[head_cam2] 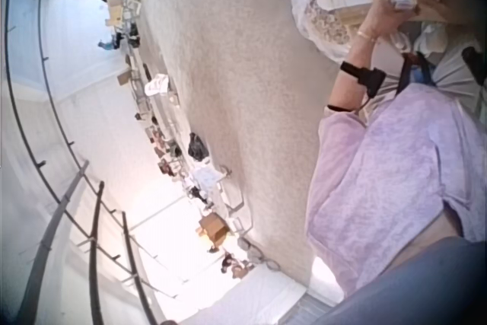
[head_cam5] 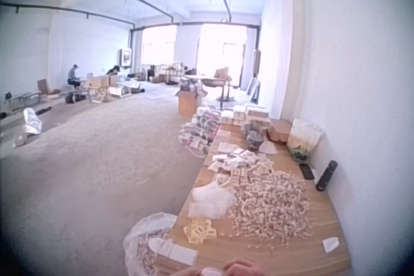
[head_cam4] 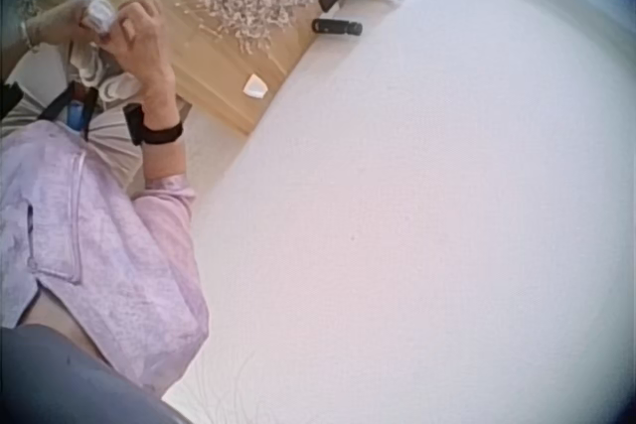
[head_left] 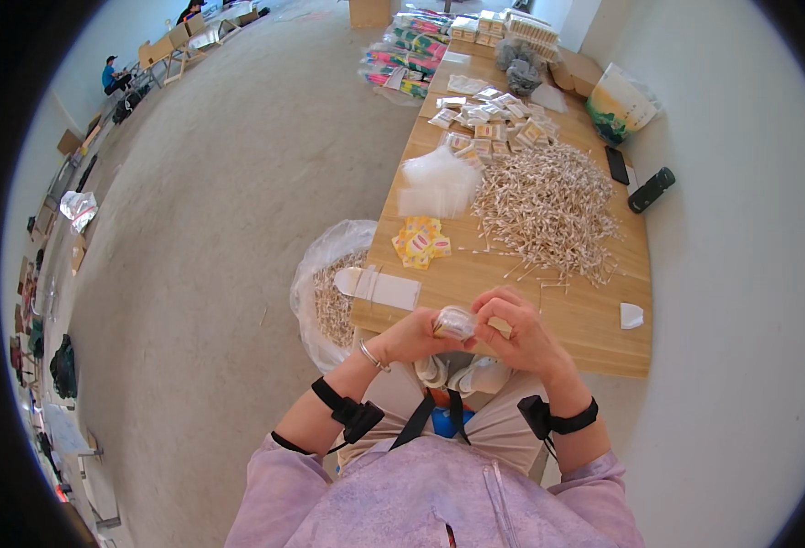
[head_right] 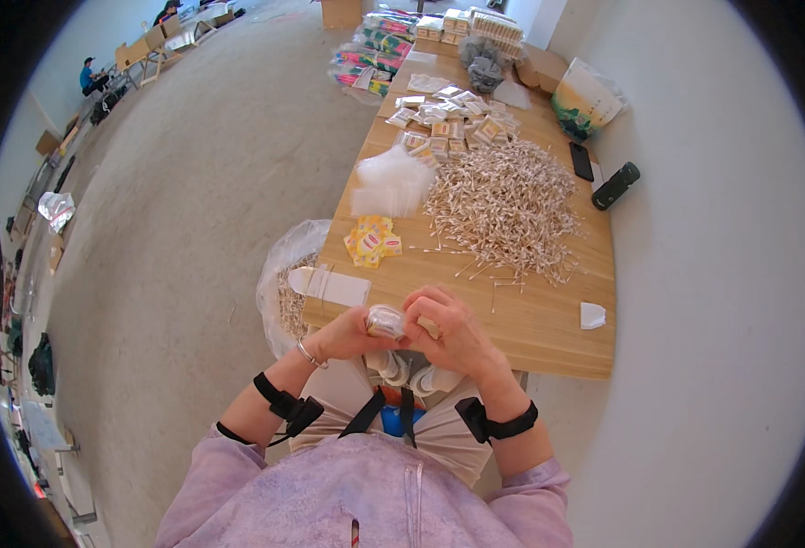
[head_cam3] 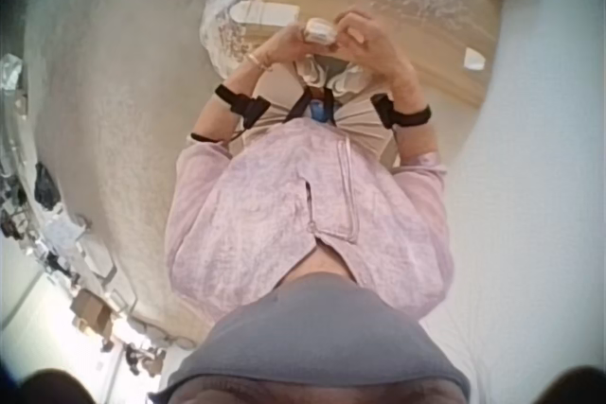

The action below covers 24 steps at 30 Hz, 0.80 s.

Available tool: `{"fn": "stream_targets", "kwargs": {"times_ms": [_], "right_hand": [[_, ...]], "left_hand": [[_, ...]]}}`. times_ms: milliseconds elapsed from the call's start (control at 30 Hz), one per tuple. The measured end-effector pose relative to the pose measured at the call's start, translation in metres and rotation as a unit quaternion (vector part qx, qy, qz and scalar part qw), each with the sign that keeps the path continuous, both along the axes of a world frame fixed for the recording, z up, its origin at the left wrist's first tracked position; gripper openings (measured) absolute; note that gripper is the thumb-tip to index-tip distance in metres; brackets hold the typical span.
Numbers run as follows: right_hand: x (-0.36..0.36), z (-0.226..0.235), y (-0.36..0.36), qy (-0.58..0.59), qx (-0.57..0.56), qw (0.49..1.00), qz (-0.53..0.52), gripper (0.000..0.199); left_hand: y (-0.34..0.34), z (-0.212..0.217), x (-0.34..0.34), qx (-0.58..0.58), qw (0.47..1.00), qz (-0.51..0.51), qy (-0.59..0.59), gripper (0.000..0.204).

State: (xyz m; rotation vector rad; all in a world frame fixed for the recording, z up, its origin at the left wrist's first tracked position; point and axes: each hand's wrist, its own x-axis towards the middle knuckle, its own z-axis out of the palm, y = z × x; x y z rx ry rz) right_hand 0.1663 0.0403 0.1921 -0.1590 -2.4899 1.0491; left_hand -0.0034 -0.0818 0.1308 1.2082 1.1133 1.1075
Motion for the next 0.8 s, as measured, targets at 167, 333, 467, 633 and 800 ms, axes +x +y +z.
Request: {"fn": "stream_targets", "kwargs": {"times_ms": [167, 333, 467, 633, 800], "right_hand": [[-0.010, 0.009, -0.006, -0.055, -0.165, 0.982, -0.079, 0.019], [-0.018, 0.010, -0.003, -0.153, -0.228, 0.961, 0.000, 0.021], [-0.016, 0.010, -0.001, -0.090, -0.425, 0.900, -0.033, 0.019], [-0.013, 0.006, -0.001, -0.113, -0.292, 0.949, -0.049, 0.016], [-0.014, 0.001, 0.002, -0.131, -0.221, 0.966, -0.023, 0.012]], "left_hand": [[0.001, -0.005, 0.002, -0.011, 1.000, -0.027, -0.003, 0.022], [0.001, -0.006, 0.003, -0.006, 0.997, -0.045, 0.063, 0.020], [-0.001, 0.000, 0.003, -0.011, 0.999, -0.045, 0.024, 0.022], [-0.002, -0.001, 0.003, -0.033, 0.999, -0.027, 0.008, 0.023], [0.001, -0.002, 0.004, -0.014, 0.999, -0.035, 0.032, 0.023]]}}
